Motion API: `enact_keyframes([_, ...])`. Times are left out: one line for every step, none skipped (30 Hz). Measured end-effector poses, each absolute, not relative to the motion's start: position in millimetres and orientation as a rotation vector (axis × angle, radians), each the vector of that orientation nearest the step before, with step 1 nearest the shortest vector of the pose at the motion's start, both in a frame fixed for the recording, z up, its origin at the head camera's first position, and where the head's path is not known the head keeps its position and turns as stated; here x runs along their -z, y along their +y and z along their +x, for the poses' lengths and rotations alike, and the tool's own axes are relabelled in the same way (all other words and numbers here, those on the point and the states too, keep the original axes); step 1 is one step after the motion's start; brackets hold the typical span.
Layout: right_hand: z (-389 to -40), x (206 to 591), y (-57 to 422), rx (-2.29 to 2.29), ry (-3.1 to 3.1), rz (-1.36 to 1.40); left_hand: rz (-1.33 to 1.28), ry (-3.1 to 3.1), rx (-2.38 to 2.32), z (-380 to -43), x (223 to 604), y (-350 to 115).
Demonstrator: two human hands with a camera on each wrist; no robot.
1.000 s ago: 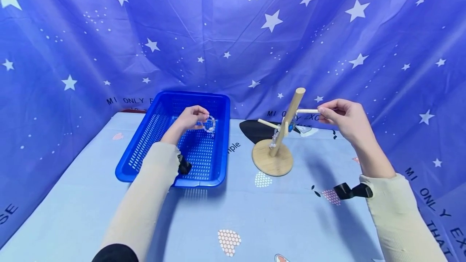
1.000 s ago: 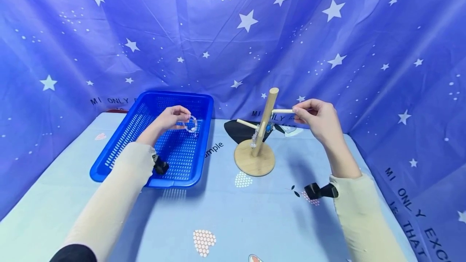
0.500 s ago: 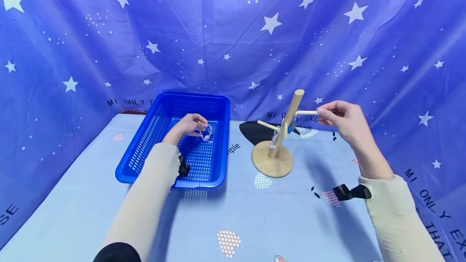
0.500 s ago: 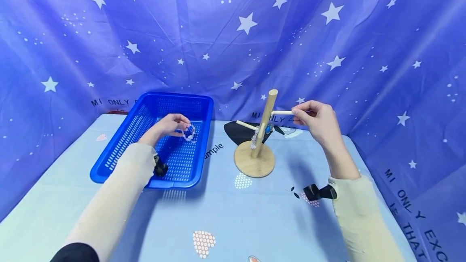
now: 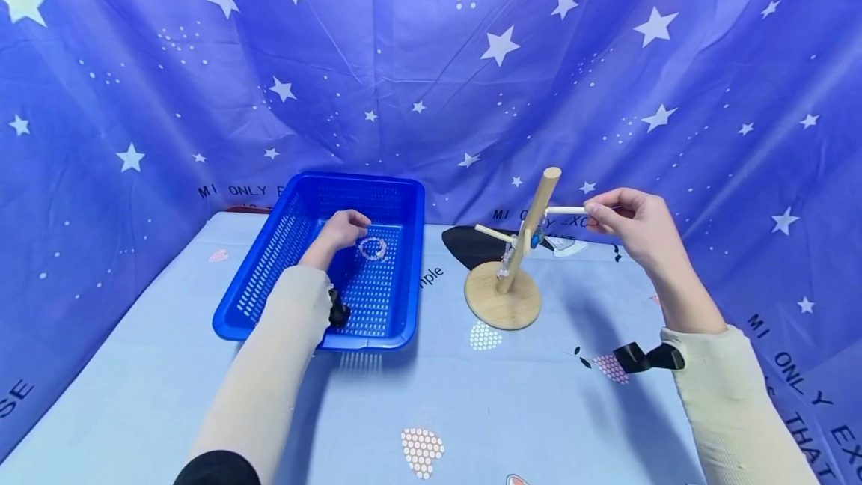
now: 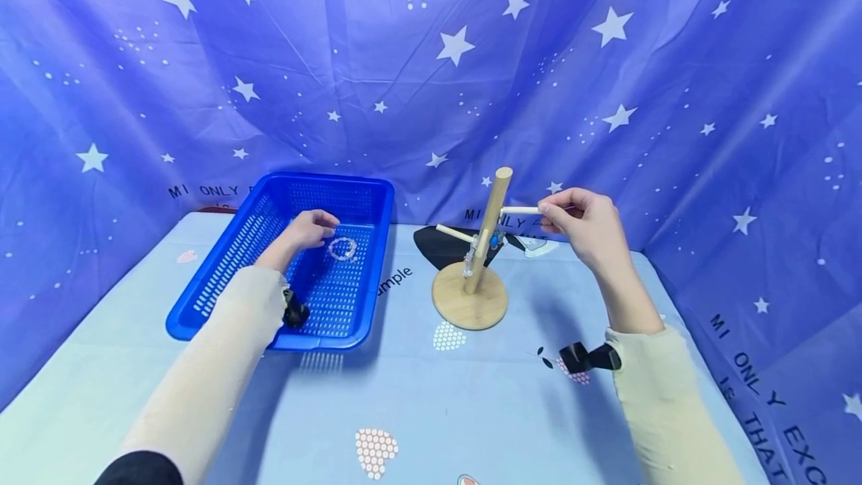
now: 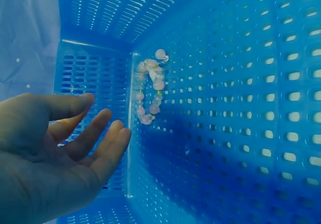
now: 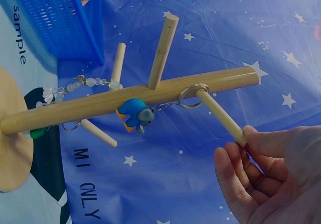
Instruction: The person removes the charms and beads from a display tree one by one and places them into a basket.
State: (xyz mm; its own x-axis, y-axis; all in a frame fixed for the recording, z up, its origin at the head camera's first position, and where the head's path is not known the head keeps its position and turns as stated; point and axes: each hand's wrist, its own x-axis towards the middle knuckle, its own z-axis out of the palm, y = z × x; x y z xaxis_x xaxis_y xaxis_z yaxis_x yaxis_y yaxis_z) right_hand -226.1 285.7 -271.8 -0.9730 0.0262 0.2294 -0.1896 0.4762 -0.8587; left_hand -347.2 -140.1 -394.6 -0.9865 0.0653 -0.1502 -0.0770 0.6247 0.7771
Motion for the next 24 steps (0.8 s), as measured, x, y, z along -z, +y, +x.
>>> enact_keyframes([-226,272,286,-1.497,-2.513,0.138,0.003,2.712,-1.287,-346,393,-140])
enact_keyframes([-226,272,286,-1.497,-2.515,0.137,0.016,2.733,-1.289,-346,392,-140])
enact_keyframes([-226,272,286,-1.492,-2.518,0.136,0.021,2.744,-1.301,-346,391,-140])
enact_keyframes([-226,272,286,-1.487,-2.521,0.136,0.028,2.757,-1.311,-346,391,-140])
enact_keyframes([-225,272,286,-1.482,-2.524,0.135,0.030,2.754,-1.334,-346,390,-140])
enact_keyframes([-225,272,286,-1.479,-2.526,0.136,0.031,2.750,-1.360,-346,389,-140])
enact_keyframes([-225,272,286,-1.479,-2.526,0.138,0.033,2.744,-1.391,-346,388,-140])
enact_keyframes([-225,271,286,-1.479,-2.525,0.141,0.033,2.739,-1.422,-346,386,-139])
enact_keyframes([-225,271,286,-1.477,-2.522,0.141,0.037,2.742,-1.450,-346,385,-139])
enact_keyframes([-225,271,286,-1.481,-2.519,0.143,0.040,2.743,-1.474,-346,384,-139])
enact_keyframes([-225,271,286,-1.483,-2.517,0.145,0.048,2.745,-1.495,-346,382,-139])
enact_keyframes([-225,271,286,-1.487,-2.513,0.147,0.059,2.744,-1.522,-346,381,-138])
enact_keyframes([-225,270,286,-1.490,-2.510,0.148,0.072,2.744,-1.542,-346,380,-138])
enact_keyframes([-225,270,286,-1.492,-2.507,0.148,0.084,2.740,-1.562,-347,379,-137])
enact_keyframes([-225,270,286,-1.495,-2.506,0.147,0.098,2.730,-1.582,-347,378,-136])
enact_keyframes([-225,270,286,-1.497,-2.507,0.145,0.109,2.709,-1.609,-347,377,-135])
enact_keyframes([-225,270,286,-1.497,-2.508,0.143,0.125,2.687,-1.638,-347,376,-134])
enact_keyframes([-225,270,286,-1.499,-2.510,0.141,0.137,2.661,-1.668,-348,375,-133])
enact_keyframes([-225,271,286,-1.500,-2.512,0.138,0.146,2.637,-1.694,-348,374,-133])
enact_keyframes([-225,271,286,-1.505,-2.512,0.136,0.152,2.609,-1.723,-347,373,-132])
enact_keyframes([-226,271,286,-1.508,-2.514,0.136,0.162,2.587,-1.747,-347,372,-131])
enact_keyframes([-226,272,287,-1.508,-2.515,0.136,0.166,2.566,-1.772,-347,371,-130])
enact_keyframes([-226,272,287,-1.508,-2.516,0.137,0.171,2.546,-1.796,-346,370,-130])
enact_keyframes([-227,272,287,-1.505,-2.519,0.138,0.174,2.535,-1.812,-346,369,-129])
